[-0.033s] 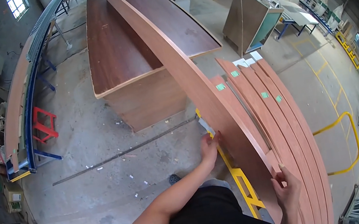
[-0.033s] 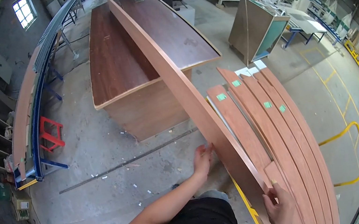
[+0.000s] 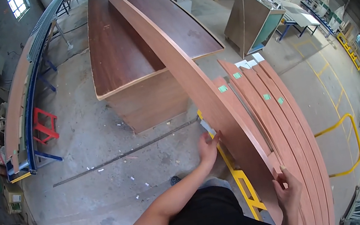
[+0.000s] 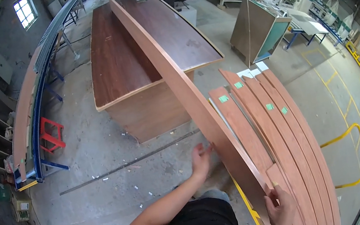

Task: Moving and sorting curved wooden planks between stacks and work surfaces in a manufacturing facility.

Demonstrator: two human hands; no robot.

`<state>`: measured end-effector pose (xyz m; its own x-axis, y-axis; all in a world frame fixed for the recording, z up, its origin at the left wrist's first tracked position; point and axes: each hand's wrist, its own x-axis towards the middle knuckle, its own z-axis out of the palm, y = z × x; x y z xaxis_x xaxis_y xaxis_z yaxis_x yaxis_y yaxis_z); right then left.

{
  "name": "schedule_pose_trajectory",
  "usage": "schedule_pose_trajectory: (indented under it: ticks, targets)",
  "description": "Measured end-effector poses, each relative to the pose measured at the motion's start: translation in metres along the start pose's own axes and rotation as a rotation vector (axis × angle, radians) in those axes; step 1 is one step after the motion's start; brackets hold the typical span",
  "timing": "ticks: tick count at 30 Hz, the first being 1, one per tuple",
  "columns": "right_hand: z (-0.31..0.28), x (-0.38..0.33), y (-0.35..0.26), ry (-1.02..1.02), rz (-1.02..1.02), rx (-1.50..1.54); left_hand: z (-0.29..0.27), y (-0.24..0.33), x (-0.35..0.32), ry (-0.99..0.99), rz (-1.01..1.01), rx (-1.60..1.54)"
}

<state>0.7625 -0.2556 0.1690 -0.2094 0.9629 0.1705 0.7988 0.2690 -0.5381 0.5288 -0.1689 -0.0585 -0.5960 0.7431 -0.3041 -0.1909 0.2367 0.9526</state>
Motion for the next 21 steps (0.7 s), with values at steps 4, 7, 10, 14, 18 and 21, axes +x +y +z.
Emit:
schedule_pose_trajectory:
  ticks: [4, 7, 10, 14, 18, 21]
  targets:
    - [0.023, 0.015, -0.021, 0.048, 0.045, -0.058, -0.054, 0.088, 0.043, 0.018, 0.731, 0.273]
    - [0.042, 0.037, -0.044, 0.088, 0.023, -0.033, -0.086, 0.165, 0.085, -0.117, 1.048, 0.479]
    - [0.06, 0.054, -0.061, 0.081, 0.021, -0.013, -0.097, 0.219, 0.129, -0.308, 1.37, 0.759]
    - [0.071, 0.066, -0.068, 0.111, 0.047, 0.11, -0.106, 0.252, 0.199, -0.423, 1.578, 0.997]
    - [0.071, 0.079, -0.065, 0.099, 0.058, 0.073, -0.093, 0.274, 0.254, -0.622, 1.664, 1.011]
    - [0.091, 0.105, -0.081, 0.08, 0.185, 0.144, -0.072, 0.265, 0.274, -0.776, 1.727, 0.801]
